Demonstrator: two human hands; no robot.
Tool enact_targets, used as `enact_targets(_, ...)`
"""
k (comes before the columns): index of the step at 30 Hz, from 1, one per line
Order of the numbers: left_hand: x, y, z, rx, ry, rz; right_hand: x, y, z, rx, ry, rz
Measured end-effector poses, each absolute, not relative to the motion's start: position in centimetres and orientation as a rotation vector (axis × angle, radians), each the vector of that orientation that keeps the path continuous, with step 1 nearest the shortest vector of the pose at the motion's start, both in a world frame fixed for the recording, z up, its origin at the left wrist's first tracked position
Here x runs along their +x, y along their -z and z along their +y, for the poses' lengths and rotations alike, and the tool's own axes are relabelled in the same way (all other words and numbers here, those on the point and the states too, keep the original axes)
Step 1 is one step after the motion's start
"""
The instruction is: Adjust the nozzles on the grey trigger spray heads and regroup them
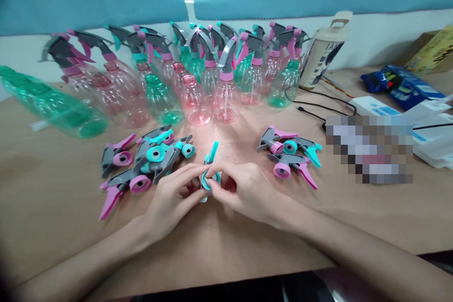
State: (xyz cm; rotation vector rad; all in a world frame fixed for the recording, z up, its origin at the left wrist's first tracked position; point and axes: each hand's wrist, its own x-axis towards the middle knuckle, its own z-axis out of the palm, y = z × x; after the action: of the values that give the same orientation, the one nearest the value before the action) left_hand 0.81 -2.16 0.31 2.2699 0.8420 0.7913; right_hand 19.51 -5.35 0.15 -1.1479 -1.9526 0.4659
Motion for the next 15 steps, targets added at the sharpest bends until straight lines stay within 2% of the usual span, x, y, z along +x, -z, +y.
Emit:
enact_targets(9,-0.5,-3.3,-2.8,2.382,-1.031,0.946,20.4,-2.8,-6.6,-1.125,-0.338,-1.936)
enact_targets(15,-4.6,-6.5,-1.2,2.658,-1.038,1.189,21.3,-2.0,-7.4,-1.245,-0.374,-1.926)
